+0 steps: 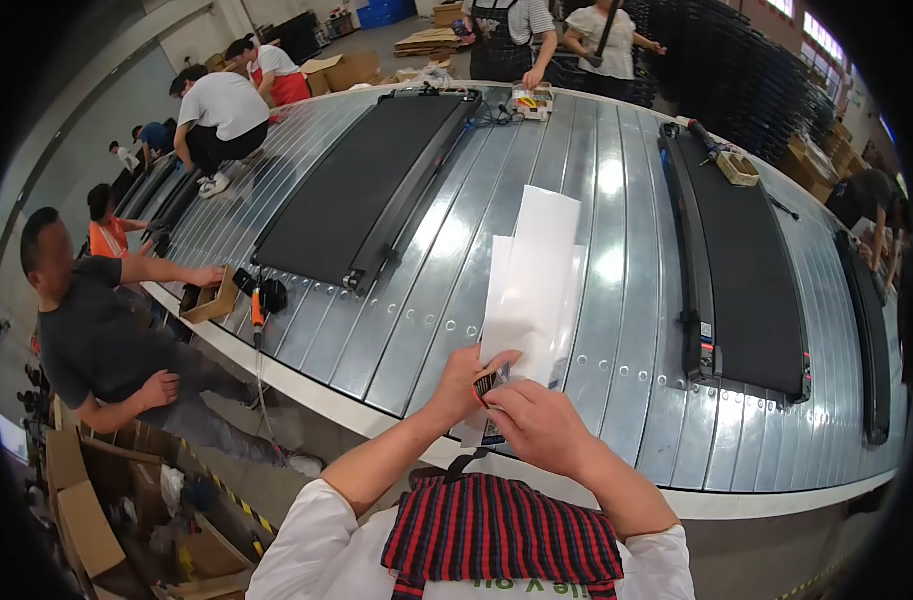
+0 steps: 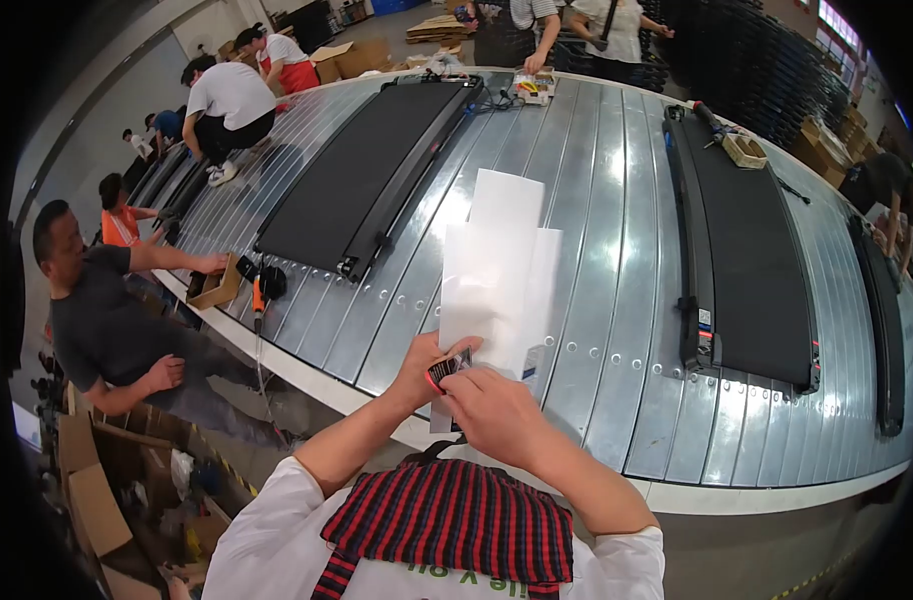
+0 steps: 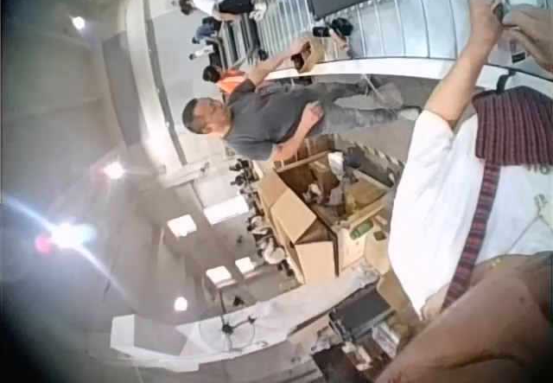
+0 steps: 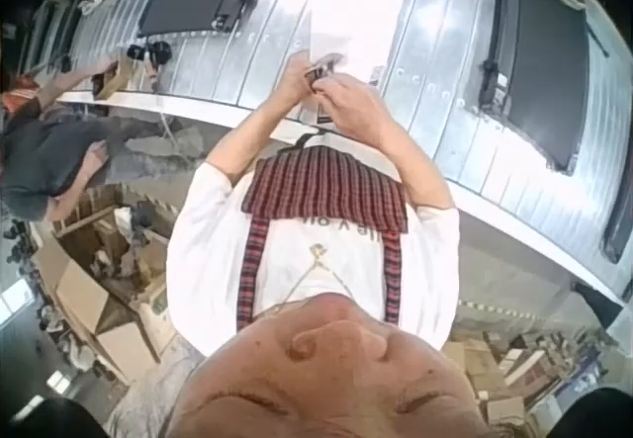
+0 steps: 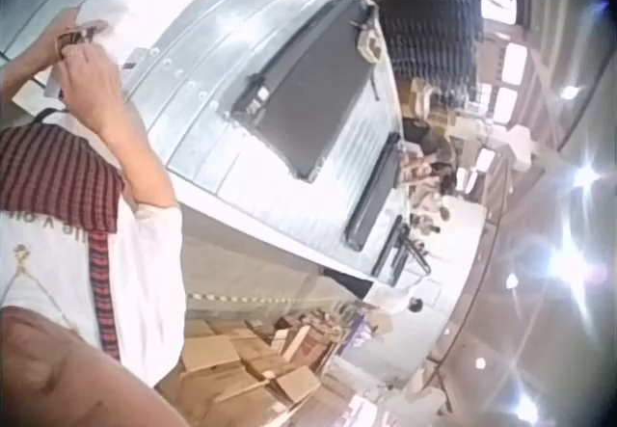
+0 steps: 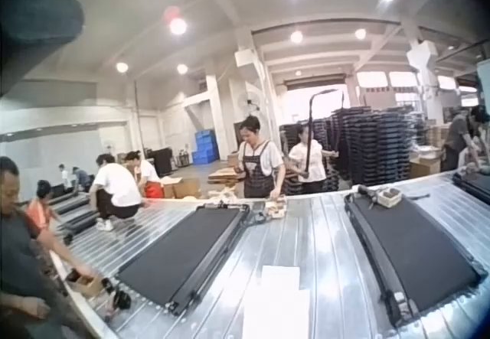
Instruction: Apply product labels and stickers to treadmill units on a factory assembly line.
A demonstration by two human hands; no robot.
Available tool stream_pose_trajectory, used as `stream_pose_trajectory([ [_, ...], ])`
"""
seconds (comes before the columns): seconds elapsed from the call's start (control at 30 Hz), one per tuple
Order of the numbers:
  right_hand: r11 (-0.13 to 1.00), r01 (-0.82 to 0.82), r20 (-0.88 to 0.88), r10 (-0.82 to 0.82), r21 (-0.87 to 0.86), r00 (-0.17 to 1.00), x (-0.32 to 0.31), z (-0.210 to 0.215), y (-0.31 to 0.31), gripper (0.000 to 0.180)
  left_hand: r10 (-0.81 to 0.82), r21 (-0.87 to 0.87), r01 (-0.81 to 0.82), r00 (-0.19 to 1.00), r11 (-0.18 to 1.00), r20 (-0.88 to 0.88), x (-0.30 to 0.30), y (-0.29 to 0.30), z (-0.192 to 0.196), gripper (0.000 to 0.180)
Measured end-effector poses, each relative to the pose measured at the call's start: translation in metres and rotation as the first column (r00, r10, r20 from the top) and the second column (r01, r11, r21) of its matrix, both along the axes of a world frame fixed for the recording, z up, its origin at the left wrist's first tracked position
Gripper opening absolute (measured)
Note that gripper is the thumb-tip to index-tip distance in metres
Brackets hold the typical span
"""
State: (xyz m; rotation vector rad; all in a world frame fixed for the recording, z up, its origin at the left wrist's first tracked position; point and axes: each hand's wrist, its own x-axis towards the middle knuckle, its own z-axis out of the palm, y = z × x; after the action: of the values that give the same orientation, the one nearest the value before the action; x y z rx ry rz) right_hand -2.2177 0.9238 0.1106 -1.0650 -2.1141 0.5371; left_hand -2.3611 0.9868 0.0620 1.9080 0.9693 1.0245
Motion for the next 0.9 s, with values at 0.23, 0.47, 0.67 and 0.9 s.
stream_pose_trajectory([
  [0.23, 0.979, 0.019, -0.082, -0.002, 0.205, 0.997, 0.013, 0.006, -0.006, 0.012, 0.113, -0.4, -0.073, 0.991, 0.914, 0.076, -0.005, -0.031, 0.004, 0.024],
  [0.47, 0.902, -0.053, 0.082, 0.019, 0.428, 0.996, -0.012, 0.017, -0.021, 0.018, 0.02, -0.115, -0.031, 0.996, 0.993, -0.092, -0.033, -0.054, 0.002, 0.023],
  [0.67, 0.882, -0.236, 0.245, 0.143, 0.409, 0.959, -0.052, 0.031, -0.052, 0.017, 0.04, -0.05, -0.042, 0.998, 0.998, -0.039, -0.071, -0.099, 0.023, 0.023],
  [0.9, 0.895, -0.229, 0.236, 0.145, 0.384, 0.961, -0.075, 0.018, -0.123, 0.016, 0.29, -0.403, -0.249, 0.956, 0.88, 0.042, -0.115, -0.147, 0.01, 0.032],
])
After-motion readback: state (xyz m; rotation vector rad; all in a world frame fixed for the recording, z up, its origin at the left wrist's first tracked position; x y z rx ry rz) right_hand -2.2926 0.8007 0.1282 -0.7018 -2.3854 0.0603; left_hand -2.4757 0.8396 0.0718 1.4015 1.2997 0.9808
